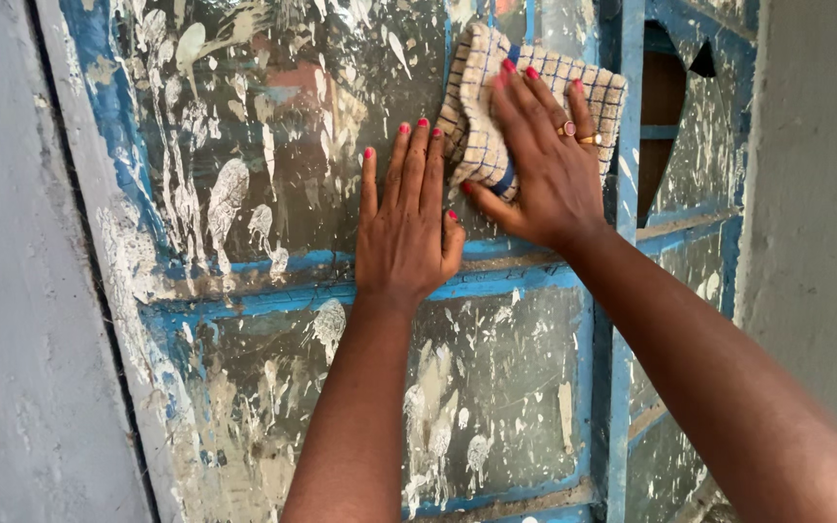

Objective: The person sprays a liquid from a bottle onto a dirty window and wipes the glass and the window frame using a checkered cloth.

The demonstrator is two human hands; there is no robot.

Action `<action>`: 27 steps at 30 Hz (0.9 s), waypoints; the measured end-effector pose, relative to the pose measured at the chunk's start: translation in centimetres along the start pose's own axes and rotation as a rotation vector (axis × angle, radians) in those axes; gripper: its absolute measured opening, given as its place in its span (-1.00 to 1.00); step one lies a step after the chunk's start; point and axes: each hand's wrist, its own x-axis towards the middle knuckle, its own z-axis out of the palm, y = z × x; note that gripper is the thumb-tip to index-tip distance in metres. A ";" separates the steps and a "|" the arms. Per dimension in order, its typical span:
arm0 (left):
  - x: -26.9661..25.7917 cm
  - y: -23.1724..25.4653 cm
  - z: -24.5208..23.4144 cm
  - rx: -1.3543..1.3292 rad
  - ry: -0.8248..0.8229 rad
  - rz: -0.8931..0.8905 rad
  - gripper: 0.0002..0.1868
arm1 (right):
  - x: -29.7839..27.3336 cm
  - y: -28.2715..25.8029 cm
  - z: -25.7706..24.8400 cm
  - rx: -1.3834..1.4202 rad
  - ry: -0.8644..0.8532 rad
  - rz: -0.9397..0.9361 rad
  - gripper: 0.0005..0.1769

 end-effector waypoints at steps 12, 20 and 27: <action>-0.2 -0.1 -0.2 -0.051 0.035 0.042 -0.05 | -0.5 0.2 0.2 -0.032 0.151 0.100 0.05; 1.4 -1.6 -0.9 -0.103 0.127 -0.140 0.00 | -0.2 -0.4 -0.6 0.006 0.180 0.119 0.02; 1.7 -2.4 0.2 0.000 0.146 0.008 -0.09 | 0.0 -0.8 -1.0 -0.007 0.187 0.119 -0.01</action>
